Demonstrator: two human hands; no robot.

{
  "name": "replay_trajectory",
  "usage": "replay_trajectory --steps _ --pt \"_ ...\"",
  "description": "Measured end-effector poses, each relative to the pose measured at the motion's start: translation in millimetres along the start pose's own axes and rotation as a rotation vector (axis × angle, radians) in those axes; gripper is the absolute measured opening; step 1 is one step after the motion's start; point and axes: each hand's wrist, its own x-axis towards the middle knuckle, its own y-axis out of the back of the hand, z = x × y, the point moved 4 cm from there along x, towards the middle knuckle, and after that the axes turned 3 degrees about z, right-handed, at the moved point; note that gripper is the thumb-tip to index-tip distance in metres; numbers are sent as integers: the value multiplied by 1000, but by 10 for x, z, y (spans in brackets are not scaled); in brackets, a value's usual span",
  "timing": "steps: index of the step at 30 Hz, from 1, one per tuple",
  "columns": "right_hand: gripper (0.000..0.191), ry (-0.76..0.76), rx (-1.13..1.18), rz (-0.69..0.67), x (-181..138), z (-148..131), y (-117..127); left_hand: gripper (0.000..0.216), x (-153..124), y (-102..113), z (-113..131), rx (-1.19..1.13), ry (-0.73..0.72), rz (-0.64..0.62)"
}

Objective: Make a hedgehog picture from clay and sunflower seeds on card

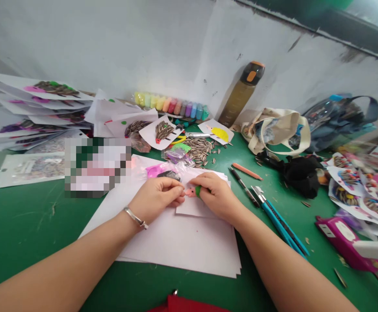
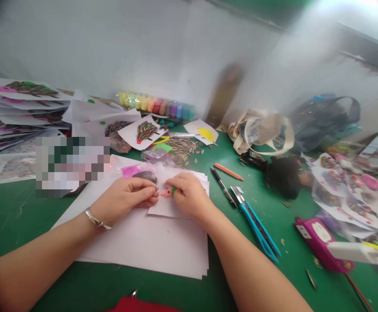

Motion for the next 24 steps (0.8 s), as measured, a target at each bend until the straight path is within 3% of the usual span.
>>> replay_trajectory --steps 12,19,21,24 --pt "38 41 -25 -18 8 -31 -11 16 6 7 -4 -2 -13 -9" --pt "33 -351 285 142 -45 177 182 21 6 14 -1 -5 -9 13" --pt "33 -345 276 149 -55 172 197 24 8 17 -8 -7 -1 24" --pt "38 -220 174 81 -44 97 153 26 8 18 -14 -6 1 20"
